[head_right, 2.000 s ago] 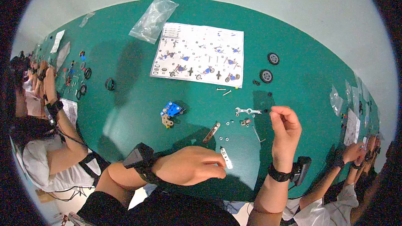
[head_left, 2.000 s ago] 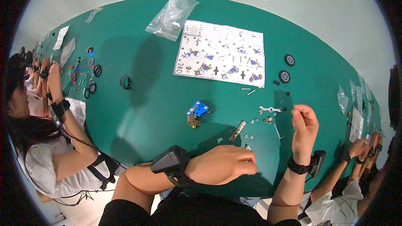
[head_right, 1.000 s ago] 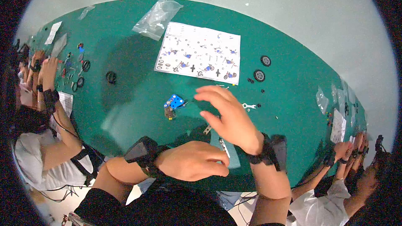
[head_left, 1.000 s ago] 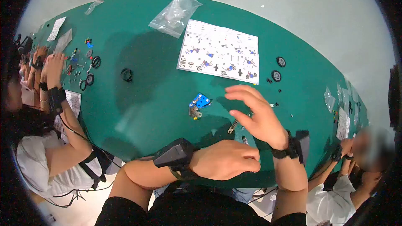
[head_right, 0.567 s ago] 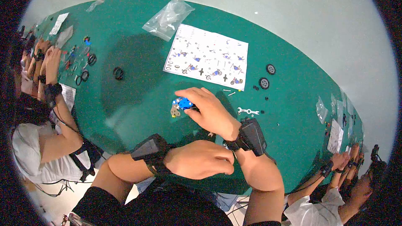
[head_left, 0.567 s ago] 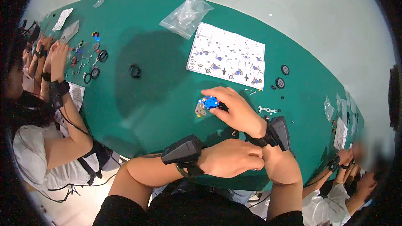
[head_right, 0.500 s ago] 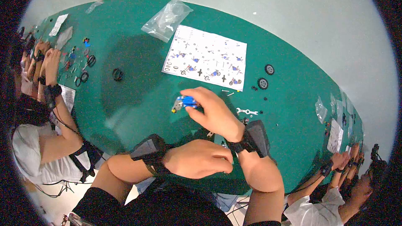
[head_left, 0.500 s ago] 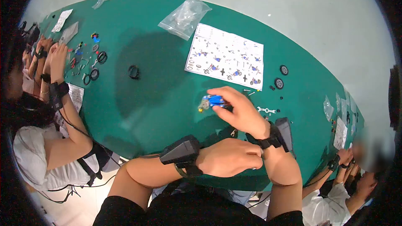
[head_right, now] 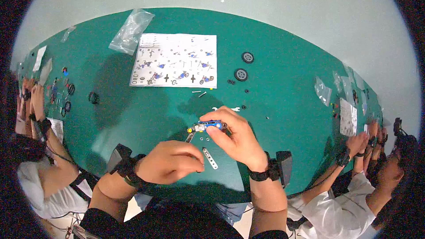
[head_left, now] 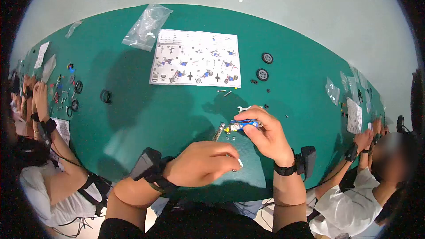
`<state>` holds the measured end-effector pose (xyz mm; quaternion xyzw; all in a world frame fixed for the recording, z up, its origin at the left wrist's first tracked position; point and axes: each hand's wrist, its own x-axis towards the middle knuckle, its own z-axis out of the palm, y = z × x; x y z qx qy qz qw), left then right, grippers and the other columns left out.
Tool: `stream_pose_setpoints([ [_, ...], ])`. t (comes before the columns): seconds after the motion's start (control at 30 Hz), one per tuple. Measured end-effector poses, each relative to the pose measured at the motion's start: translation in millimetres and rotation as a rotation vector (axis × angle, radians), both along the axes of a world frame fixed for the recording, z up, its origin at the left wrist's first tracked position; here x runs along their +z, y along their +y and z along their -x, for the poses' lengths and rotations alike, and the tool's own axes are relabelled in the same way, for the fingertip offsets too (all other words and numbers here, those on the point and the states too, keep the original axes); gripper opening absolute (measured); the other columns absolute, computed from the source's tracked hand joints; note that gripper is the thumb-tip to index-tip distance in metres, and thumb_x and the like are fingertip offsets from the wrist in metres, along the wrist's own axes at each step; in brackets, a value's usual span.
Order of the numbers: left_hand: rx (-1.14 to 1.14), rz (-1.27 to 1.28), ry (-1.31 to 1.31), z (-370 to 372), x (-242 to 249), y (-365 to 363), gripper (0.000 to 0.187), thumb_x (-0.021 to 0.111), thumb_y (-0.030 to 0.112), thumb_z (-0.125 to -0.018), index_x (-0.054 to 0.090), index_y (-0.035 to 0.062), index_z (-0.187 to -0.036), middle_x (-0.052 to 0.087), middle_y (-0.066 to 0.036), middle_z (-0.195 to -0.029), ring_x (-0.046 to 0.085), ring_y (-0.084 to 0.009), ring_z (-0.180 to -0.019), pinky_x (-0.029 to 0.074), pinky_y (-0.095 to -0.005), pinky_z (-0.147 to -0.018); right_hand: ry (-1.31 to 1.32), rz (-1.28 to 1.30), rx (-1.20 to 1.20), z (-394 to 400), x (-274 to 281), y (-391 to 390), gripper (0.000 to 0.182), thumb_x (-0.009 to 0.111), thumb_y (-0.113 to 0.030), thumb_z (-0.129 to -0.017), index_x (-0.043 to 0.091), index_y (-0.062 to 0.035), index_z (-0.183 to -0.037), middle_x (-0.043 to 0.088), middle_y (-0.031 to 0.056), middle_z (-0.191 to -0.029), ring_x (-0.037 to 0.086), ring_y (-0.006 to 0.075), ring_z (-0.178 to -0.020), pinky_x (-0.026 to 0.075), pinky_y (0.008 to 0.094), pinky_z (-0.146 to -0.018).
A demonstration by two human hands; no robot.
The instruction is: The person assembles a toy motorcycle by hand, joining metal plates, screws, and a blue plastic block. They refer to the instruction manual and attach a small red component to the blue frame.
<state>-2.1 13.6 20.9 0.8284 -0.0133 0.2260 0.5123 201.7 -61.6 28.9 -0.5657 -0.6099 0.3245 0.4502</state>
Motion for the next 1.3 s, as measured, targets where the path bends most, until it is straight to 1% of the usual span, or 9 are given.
stream_pose_setpoints([
  [0.13, 0.084, 0.076, 0.042, -1.7, 3.1, 6.9, 0.014, 0.063, 0.000, -0.080, 0.062, 0.0067, -0.092, 0.060, -0.007, -0.094, 0.060, -0.0252, -0.081, 0.049, -0.0325, -0.068, 0.283, 0.074, -0.014, -7.1, -12.5, -6.2, 0.020, 0.059, -0.008, -0.090, 0.060, -0.0043, -0.109, 0.060, 0.0046, -0.096, 0.053, 0.0088, -0.080, 0.043, 0.0225, -0.067],
  [0.27, 0.174, 0.212, 0.028, -1.9, 0.1, 8.6, 0.013, 0.063, -0.003, -0.081, 0.062, 0.0046, -0.091, 0.061, -0.010, -0.094, 0.060, -0.0222, -0.083, 0.048, -0.0306, -0.068, 0.502, 0.120, -0.029, -4.3, -17.1, -11.1, 0.020, 0.059, -0.010, -0.092, 0.059, -0.0034, -0.111, 0.061, 0.0036, -0.101, 0.054, 0.0052, -0.086, 0.045, 0.0197, -0.072],
  [0.33, 0.215, 0.245, -0.002, -3.1, -4.3, 10.0, 0.012, 0.064, -0.003, -0.082, 0.062, 0.0042, -0.092, 0.061, -0.010, -0.095, 0.060, -0.0196, -0.084, 0.048, -0.0298, -0.068, 0.509, 0.147, -0.039, -4.5, -20.5, -11.6, 0.022, 0.061, -0.010, -0.091, 0.058, -0.0032, -0.111, 0.062, 0.0031, -0.100, 0.055, 0.0050, -0.087, 0.046, 0.0201, -0.074],
  [0.43, 0.325, 0.318, 0.055, -3.7, -2.0, 9.4, 0.011, 0.065, -0.001, -0.082, 0.060, 0.0061, -0.088, 0.061, -0.010, -0.096, 0.059, -0.0209, -0.088, 0.046, -0.0318, -0.079, 0.558, 0.193, -0.049, -2.5, -23.1, -10.1, 0.023, 0.064, -0.010, -0.089, 0.058, -0.0032, -0.110, 0.063, 0.0016, -0.097, 0.056, 0.0047, -0.086, 0.047, 0.0204, -0.074],
  [0.53, 0.333, 0.404, -0.016, -3.3, -10.2, 10.9, 0.010, 0.065, 0.001, -0.084, 0.062, 0.0054, -0.093, 0.060, -0.007, -0.099, 0.056, -0.0134, -0.084, 0.046, -0.0249, -0.070, 0.601, 0.212, -0.059, 0.5, -21.2, -10.0, 0.024, 0.066, -0.008, -0.087, 0.059, -0.0033, -0.109, 0.063, 0.0001, -0.094, 0.056, 0.0041, -0.084, 0.047, 0.0204, -0.073],
  [0.73, 0.317, 0.489, -0.038, -4.0, -14.9, 12.8, 0.012, 0.065, 0.002, -0.085, 0.061, 0.0052, -0.096, 0.060, -0.006, -0.097, 0.055, -0.0120, -0.084, 0.045, -0.0240, -0.070, 0.573, 0.188, -0.074, 3.4, -20.7, -9.7, 0.023, 0.068, -0.006, -0.085, 0.060, -0.0032, -0.107, 0.062, -0.0008, -0.091, 0.055, 0.0035, -0.081, 0.046, 0.0201, -0.071],
  [0.97, 0.317, 0.517, -0.023, -5.3, -15.8, 12.5, 0.012, 0.065, 0.002, -0.085, 0.061, 0.0056, -0.095, 0.059, -0.005, -0.094, 0.054, -0.0113, -0.083, 0.044, -0.0240, -0.071, 0.595, 0.188, -0.098, 4.9, -21.5, -11.2, 0.023, 0.069, -0.006, -0.084, 0.061, -0.0040, -0.105, 0.060, -0.0021, -0.089, 0.053, 0.0032, -0.079, 0.044, 0.0196, -0.069],
  [1.17, 0.281, 0.520, -0.028, -4.2, -14.9, 13.0, 0.012, 0.066, 0.002, -0.084, 0.061, 0.0057, -0.094, 0.059, -0.004, -0.092, 0.054, -0.0113, -0.082, 0.043, -0.0241, -0.070, 0.544, 0.170, -0.088, 4.2, -20.1, -11.1, 0.027, 0.070, -0.006, -0.083, 0.062, -0.0061, -0.109, 0.058, -0.0028, -0.088, 0.053, 0.0041, -0.082, 0.044, 0.0200, -0.071],
  [1.3, 0.272, 0.520, -0.045, -3.8, -13.9, 12.9, 0.011, 0.066, 0.002, -0.084, 0.061, 0.0056, -0.093, 0.059, -0.004, -0.092, 0.054, -0.0117, -0.082, 0.043, -0.0245, -0.070, 0.537, 0.158, -0.053, 3.5, -14.3, -10.3, 0.027, 0.070, -0.005, -0.083, 0.062, -0.0046, -0.108, 0.057, -0.0008, -0.093, 0.054, 0.0062, -0.085, 0.045, 0.0220, -0.075],
])
